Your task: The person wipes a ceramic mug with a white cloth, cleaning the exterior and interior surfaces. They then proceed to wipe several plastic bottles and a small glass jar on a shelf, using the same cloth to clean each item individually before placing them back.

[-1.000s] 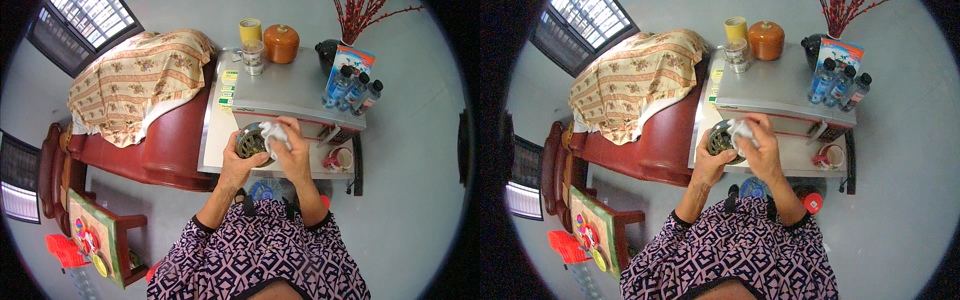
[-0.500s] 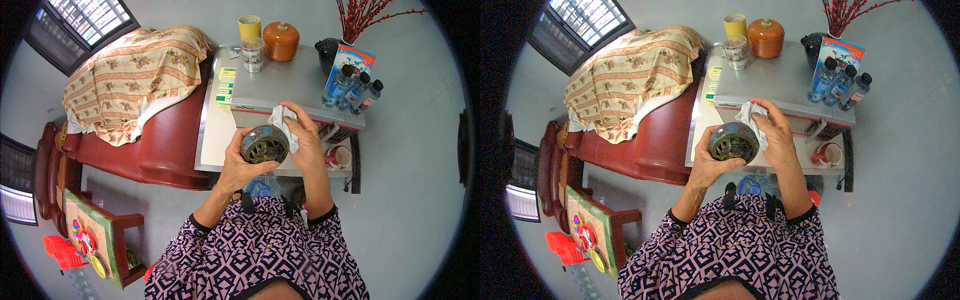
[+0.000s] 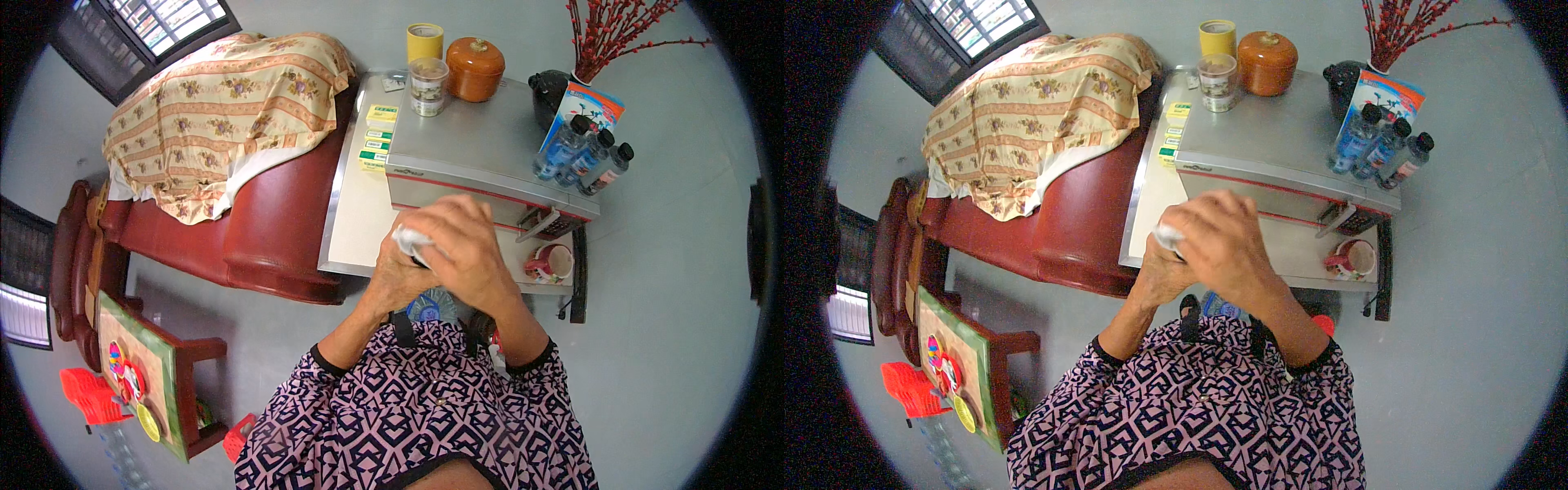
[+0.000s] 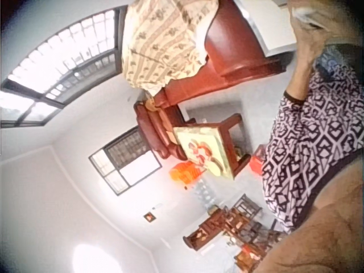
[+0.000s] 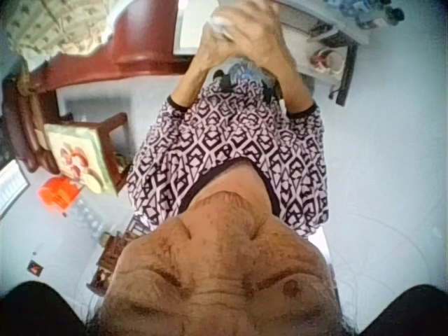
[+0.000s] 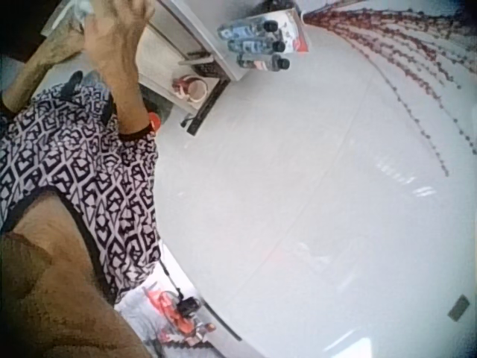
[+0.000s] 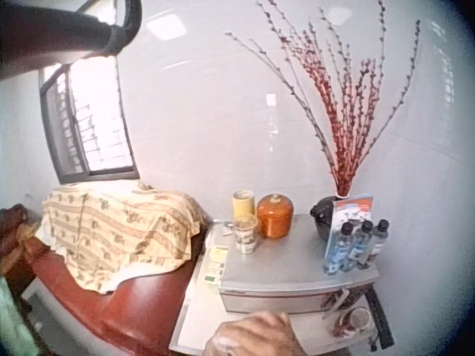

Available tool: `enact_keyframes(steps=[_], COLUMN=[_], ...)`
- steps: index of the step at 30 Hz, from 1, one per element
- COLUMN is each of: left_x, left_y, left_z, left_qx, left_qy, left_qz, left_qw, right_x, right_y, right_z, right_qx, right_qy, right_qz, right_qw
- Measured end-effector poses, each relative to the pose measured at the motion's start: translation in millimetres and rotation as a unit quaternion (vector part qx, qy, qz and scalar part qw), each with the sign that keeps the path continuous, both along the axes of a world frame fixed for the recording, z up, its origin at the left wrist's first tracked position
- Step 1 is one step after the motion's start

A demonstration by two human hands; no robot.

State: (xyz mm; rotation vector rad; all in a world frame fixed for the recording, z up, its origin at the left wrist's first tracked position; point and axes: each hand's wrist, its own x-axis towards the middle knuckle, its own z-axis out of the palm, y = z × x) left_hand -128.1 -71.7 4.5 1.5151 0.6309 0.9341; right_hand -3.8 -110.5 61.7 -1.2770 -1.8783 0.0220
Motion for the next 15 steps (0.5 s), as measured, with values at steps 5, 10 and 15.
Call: enact_keyframes(steps=[5,10,15], left_x=[5,3,9], left_y=[-4,-7,-5], left_z=[3,8,12], left_qx=[0.002,-0.004,-0.01], left_qy=[-0.002,0.068,-0.019], left_qz=[0.028,0.009,-0.009], left_qw=[1.0,0.998,1.0], right_x=[22,40,54], right_y=[10,13,13], right_z=[-10,-22,-39], right_qx=[-0.119,-0.218,-0.199], right_qy=[0.195,0.362,0.461], right_qz=[0.045,0.051,0.017], right_qw=[0.973,0.905,0.865])
